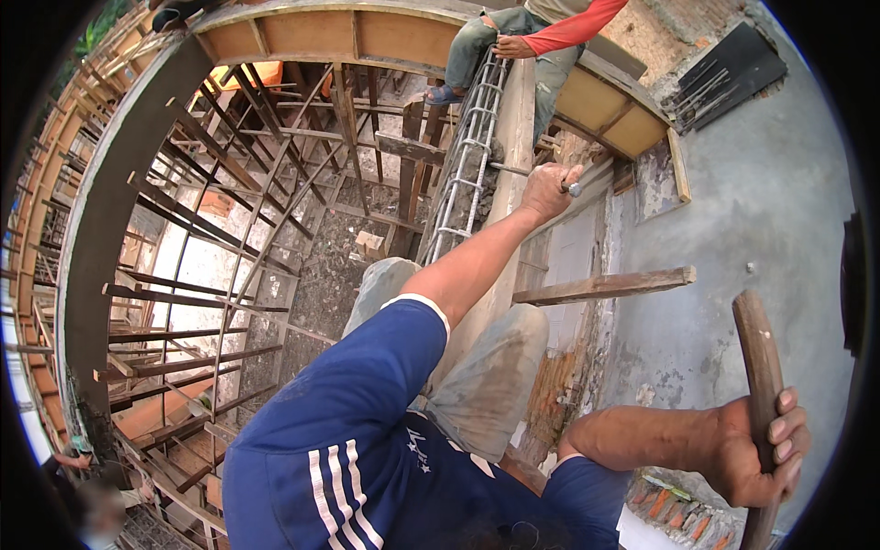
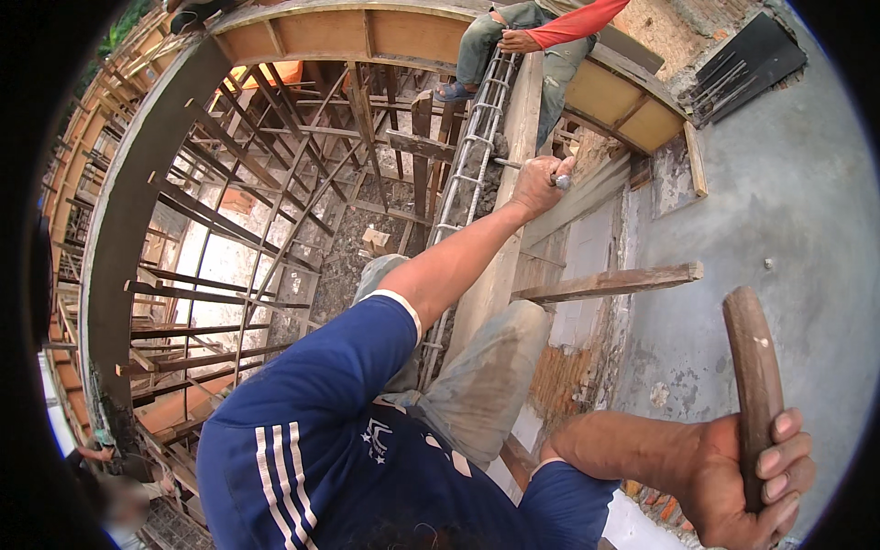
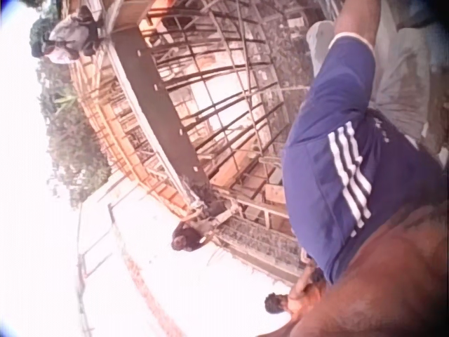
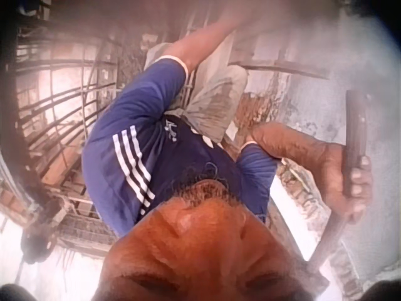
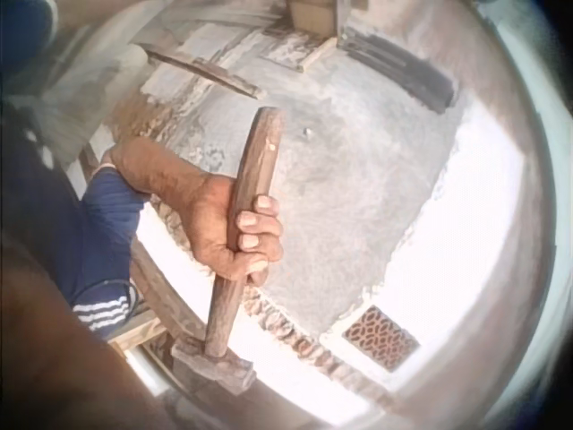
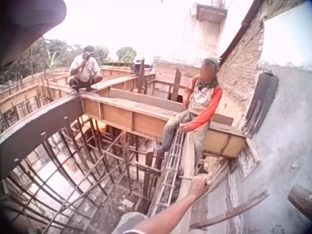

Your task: The person hammers a metal rod into a wooden beam to secure a rebar structure at a construction site.

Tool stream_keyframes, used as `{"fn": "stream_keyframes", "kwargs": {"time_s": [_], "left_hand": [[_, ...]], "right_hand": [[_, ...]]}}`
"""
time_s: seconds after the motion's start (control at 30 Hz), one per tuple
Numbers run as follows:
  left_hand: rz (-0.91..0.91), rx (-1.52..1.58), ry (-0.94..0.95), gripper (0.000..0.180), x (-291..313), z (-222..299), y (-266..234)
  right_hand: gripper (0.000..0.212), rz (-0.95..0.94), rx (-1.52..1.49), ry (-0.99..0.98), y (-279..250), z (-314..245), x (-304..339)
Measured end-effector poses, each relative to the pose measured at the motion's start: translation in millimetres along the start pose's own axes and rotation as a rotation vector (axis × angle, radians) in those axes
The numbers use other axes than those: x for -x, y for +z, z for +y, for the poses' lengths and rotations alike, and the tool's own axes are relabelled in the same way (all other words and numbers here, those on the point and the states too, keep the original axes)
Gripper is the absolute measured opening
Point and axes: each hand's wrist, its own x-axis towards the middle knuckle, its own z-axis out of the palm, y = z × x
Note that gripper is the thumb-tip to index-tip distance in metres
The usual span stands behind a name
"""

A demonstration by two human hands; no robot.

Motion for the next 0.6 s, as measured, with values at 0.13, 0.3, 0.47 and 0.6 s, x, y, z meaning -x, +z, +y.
{"fn": "stream_keyframes", "kwargs": {"time_s": [0.13, 0.3, 0.47, 0.6], "left_hand": [[-0.041, -0.048, 0.1, 0.033, 18, 18, 0], [-0.102, -0.098, 0.081, 0.019, 28, -24, -9], [-0.065, -0.102, 0.095, 0.022, 24, -46, 5], [-0.05, -0.086, 0.078, 0.028, 17, -33, 1]], "right_hand": [[0.03, -0.396, 0.651, 0.885, -53, 110, 253], [0.018, -0.623, 0.524, 1.468, -33, 44, 187], [0.008, -0.271, 0.12, 0.472, 11, 11, 30], [0.014, -0.011, -0.139, 0.004, 11, 32, -8]]}}
